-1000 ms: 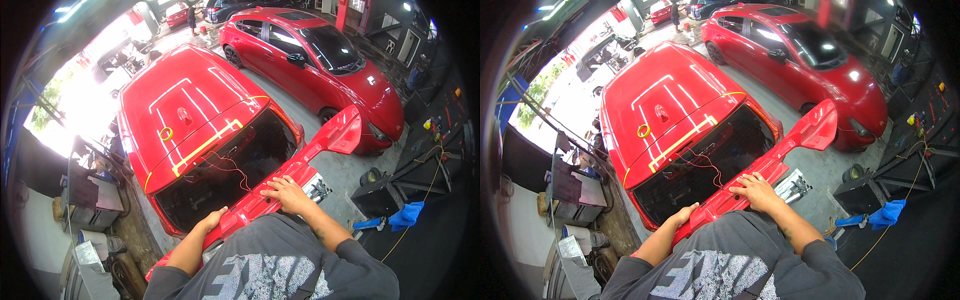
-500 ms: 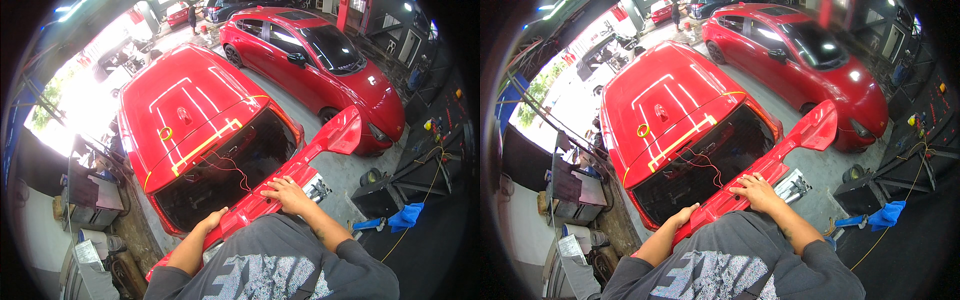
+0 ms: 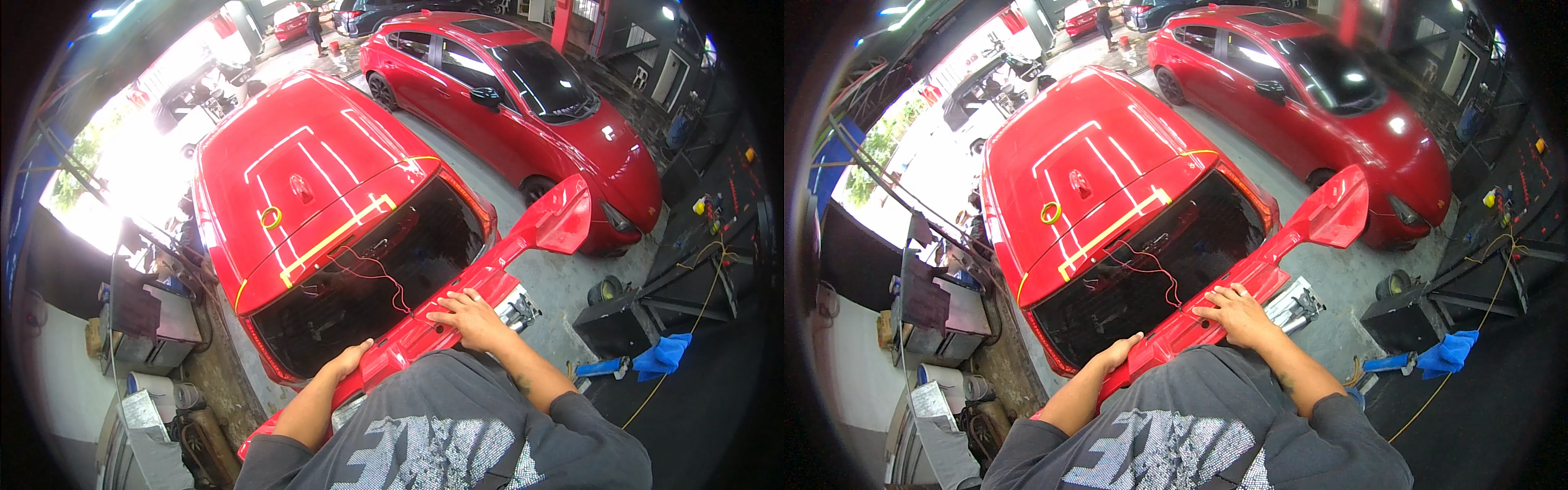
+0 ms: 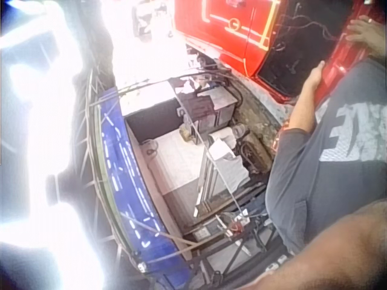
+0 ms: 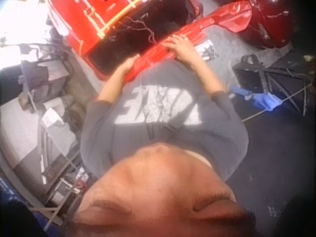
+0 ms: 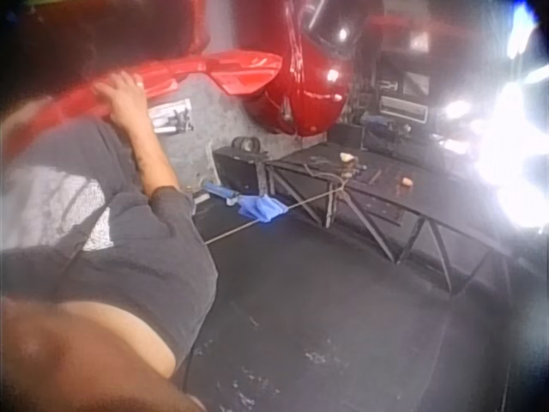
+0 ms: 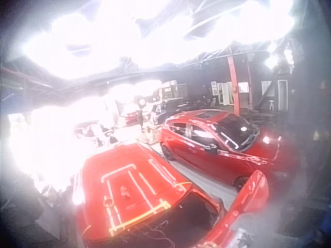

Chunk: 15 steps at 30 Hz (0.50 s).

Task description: The person holds a red car spoiler and aligns it against the rear of a red hatchback. He uses yellow tape to mark alignment and threads a red wire through the spoiler, while a coworker assists by holding the part in place.

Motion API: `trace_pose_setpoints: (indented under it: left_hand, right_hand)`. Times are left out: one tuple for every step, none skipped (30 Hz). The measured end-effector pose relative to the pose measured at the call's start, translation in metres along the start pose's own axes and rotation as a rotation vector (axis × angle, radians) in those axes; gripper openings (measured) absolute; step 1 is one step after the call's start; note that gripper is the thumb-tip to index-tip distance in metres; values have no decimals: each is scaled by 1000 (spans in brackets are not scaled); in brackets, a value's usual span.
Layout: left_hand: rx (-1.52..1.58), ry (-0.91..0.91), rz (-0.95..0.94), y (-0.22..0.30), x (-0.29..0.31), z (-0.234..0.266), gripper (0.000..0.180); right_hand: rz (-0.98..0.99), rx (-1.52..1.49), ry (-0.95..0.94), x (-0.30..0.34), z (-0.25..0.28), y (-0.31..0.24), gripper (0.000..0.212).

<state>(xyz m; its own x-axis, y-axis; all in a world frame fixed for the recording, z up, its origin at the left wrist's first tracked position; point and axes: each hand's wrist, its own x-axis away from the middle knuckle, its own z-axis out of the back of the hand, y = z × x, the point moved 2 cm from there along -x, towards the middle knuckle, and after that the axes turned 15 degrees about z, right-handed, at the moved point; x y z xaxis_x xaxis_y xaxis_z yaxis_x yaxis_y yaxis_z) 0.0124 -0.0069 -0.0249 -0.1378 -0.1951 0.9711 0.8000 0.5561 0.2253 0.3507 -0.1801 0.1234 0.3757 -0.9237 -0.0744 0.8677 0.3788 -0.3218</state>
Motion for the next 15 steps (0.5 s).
trace_pose_setpoints:
  left_hand:
    - [18, -10, 19, 3, 4, -4, 68]
    - [36, -21, 39, 6, 9, -7, 68]
    - [43, -20, 36, 4, 8, -5, 68]
    - [50, -19, 33, 1, 6, -3, 68]
    - [57, -18, 30, -1, 5, -1, 68]
    - [47, -13, 25, -1, 6, -1, 68]
    - [37, -9, 21, 0, 7, -2, 68]
    - [28, -4, 16, 0, 7, -3, 68]
    - [25, 2, 20, -1, 8, -2, 68]
    - [23, 8, 24, -1, 8, -2, 68]
    - [21, 14, 28, -2, 8, -1, 69]
    - [18, 19, 25, -1, 11, -2, 69]
    - [16, 24, 22, -1, 14, -3, 69]
    - [13, 29, 19, 0, 16, -5, 69]
    - [18, 28, 21, -1, 17, -4, 69]
  right_hand:
    - [-2, 1, 1, 1, -1, 1, 83]
    - [-5, 3, 1, 3, -1, 2, 83]
    - [1, 2, 4, 2, -1, 1, 83]
    - [6, 1, 6, 1, -1, 0, 82]
    - [11, 1, 8, 0, -1, 0, 82]
    - [10, 0, 6, 0, 0, 0, 82]
    - [9, -2, 4, 0, 1, -1, 82]
    - [9, -3, 3, 1, 2, -1, 82]
    - [9, -1, 5, 1, 2, -1, 82]
    - [10, 0, 7, 0, 1, -2, 83]
    - [10, 2, 9, 0, 1, -2, 83]
    - [12, 6, 9, 1, 1, -2, 83]
    - [14, 11, 9, 1, 2, -2, 83]
    - [15, 15, 9, 2, 2, -2, 82]
    - [18, 10, 13, 1, 2, -3, 82]
